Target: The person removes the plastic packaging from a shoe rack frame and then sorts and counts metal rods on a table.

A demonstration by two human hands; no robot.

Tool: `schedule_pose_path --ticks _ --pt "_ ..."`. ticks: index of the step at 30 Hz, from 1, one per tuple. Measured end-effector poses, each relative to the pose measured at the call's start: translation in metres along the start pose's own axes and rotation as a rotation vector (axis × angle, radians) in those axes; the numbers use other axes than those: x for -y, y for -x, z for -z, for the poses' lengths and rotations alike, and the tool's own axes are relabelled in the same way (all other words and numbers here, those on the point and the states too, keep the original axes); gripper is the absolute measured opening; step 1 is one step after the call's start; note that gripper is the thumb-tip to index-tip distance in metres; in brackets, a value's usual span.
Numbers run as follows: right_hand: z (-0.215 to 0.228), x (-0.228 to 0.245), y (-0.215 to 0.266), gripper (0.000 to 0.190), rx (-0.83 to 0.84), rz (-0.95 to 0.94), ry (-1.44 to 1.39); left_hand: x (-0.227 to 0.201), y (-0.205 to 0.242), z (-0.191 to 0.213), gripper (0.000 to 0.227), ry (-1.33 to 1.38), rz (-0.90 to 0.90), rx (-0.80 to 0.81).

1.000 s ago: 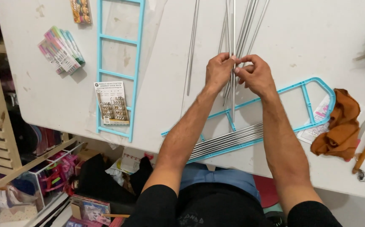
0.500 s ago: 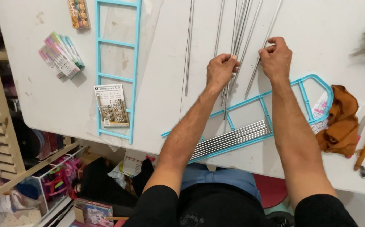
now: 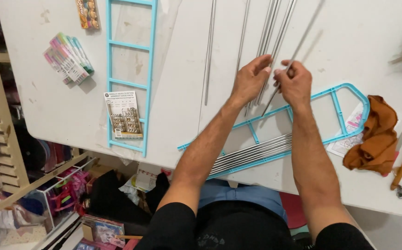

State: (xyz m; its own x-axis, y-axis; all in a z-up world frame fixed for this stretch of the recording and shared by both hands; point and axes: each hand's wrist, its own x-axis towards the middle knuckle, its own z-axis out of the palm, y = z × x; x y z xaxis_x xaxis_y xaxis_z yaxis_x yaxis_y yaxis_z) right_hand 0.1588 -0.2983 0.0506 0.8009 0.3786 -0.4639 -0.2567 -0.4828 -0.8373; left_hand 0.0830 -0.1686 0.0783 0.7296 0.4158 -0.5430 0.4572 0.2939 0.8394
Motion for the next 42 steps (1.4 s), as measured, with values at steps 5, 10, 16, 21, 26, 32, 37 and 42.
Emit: schedule_pose_path --ticks 5,10,16,21,26,32,37,42 --pt "0.026 0.005 -0.043 0.023 -0.069 -0.065 0.193 0.065 -0.013 0.073 0.045 -0.492 -0.21 -0.346" --pt "0.014 -0.016 -0.063 0.044 -0.007 0.003 0.578 0.093 -0.025 0.121 0.056 -0.707 -0.105 -0.568" --pt "-0.029 -0.029 -0.059 0.032 -0.062 0.26 0.602 0.085 -0.035 0.11 0.046 -0.688 -0.075 -0.374" --pt "-0.071 -0.017 -0.066 0.032 -0.005 0.187 0.54 0.093 -0.058 0.1 0.044 -0.686 -0.169 -0.313" --pt "-0.106 -0.001 -0.079 0.029 0.019 0.246 0.543 0.092 -0.083 0.1 0.042 -0.76 -0.238 -0.34" --pt "-0.112 -0.003 -0.088 0.029 0.022 0.314 0.534 0.084 -0.074 0.113 0.054 -0.829 -0.408 -0.234" --pt "-0.103 -0.01 -0.089 0.02 0.03 0.415 0.51 0.082 -0.019 0.131 0.119 -1.17 -0.501 0.138" --pt "-0.097 -0.003 -0.077 0.04 0.079 0.405 0.531 0.101 0.001 0.144 0.123 -1.337 -0.528 0.327"
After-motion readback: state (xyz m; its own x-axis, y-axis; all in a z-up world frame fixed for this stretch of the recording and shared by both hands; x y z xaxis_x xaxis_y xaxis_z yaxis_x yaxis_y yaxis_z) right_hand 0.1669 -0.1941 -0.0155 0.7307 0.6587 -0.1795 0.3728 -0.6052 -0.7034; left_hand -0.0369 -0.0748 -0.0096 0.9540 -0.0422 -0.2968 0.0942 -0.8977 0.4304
